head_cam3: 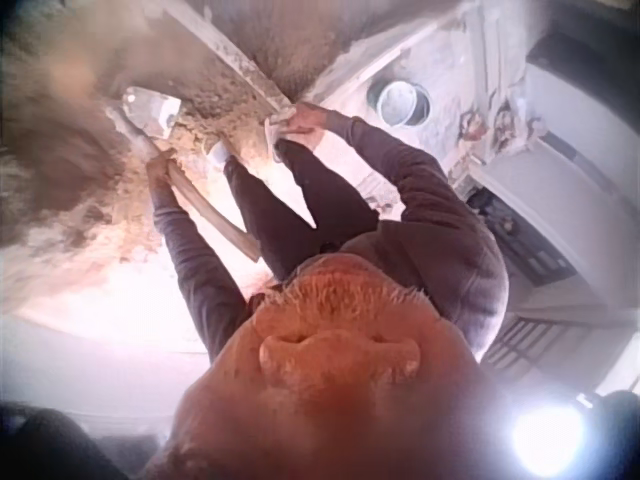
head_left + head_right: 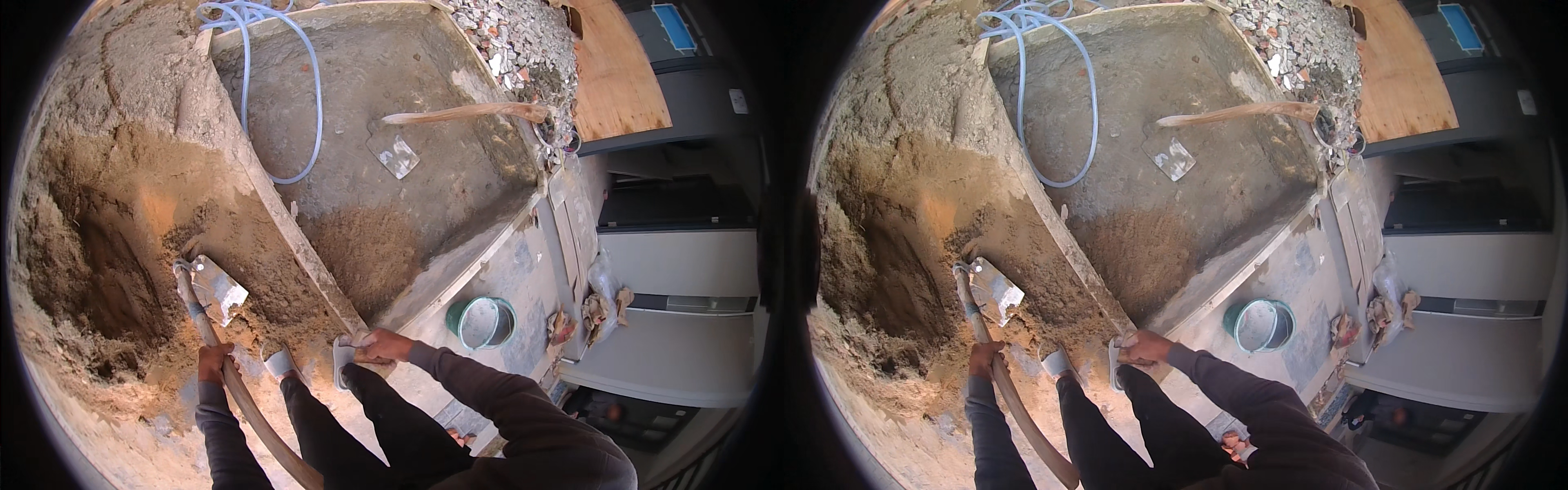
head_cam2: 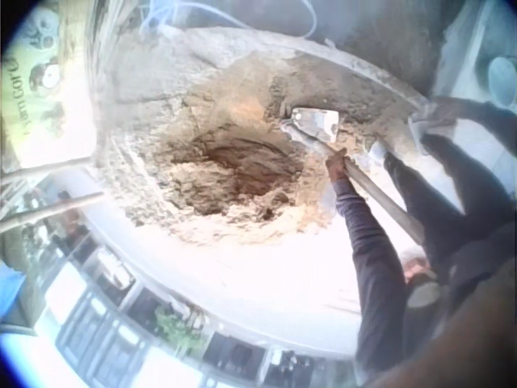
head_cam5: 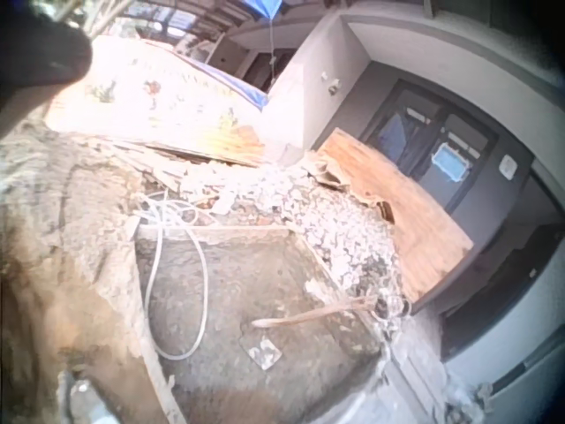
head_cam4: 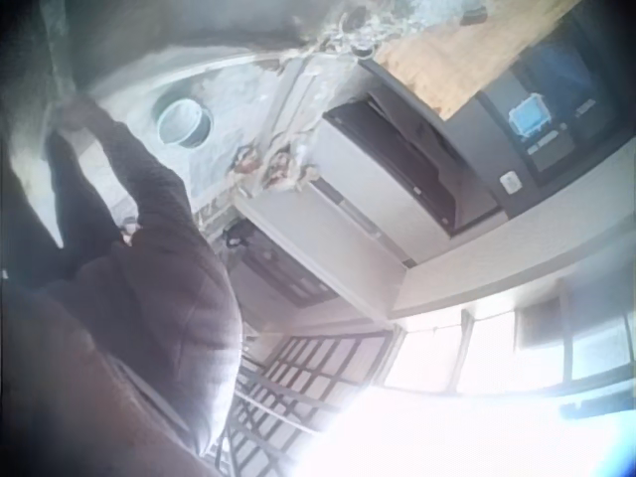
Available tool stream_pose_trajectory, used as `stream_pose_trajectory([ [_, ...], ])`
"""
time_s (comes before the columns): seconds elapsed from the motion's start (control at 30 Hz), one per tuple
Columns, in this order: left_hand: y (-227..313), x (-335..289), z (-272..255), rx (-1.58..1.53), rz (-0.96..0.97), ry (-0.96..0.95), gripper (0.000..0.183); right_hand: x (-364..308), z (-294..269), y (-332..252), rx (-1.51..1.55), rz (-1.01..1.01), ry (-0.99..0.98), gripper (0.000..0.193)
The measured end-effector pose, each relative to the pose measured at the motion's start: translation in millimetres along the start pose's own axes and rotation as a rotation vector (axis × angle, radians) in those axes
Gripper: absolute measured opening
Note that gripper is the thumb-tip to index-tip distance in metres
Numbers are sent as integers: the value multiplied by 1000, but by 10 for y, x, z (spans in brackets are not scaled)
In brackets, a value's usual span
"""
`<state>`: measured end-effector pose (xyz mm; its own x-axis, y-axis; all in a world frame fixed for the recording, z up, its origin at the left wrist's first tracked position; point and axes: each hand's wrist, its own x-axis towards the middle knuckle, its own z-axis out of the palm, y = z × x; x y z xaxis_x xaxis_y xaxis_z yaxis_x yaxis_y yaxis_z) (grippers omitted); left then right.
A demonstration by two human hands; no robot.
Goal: The person uses a hoe to dig into a pile of sand on a construction site. They repeatedly strike the ground and pull the sand towards themselves, breaking up the pile and moving it within a confined area.
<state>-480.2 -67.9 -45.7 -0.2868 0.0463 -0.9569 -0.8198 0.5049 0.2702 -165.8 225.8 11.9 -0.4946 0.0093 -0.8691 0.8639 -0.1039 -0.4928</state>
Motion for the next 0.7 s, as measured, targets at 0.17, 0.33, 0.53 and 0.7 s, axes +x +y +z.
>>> stream_pose_trajectory([
  [0.17, -102, 218, 83, 16, -20, -19, 27, -1727, -2024, -1766, 1032, -1126, 147, 80],
  [0.33, -100, 100, 9, -19, 73, 41, 25, -1363, -970, -1922, 315, -547, 175, 63],
  [0.53, -101, -125, 688, -116, 69, 164, 23, -1001, 1757, -958, -318, -290, 44, 99],
  [0.7, -1076, -21, 751, -421, 62, 53, 17, -1008, 2367, 142, -152, 43, 201, 50],
])
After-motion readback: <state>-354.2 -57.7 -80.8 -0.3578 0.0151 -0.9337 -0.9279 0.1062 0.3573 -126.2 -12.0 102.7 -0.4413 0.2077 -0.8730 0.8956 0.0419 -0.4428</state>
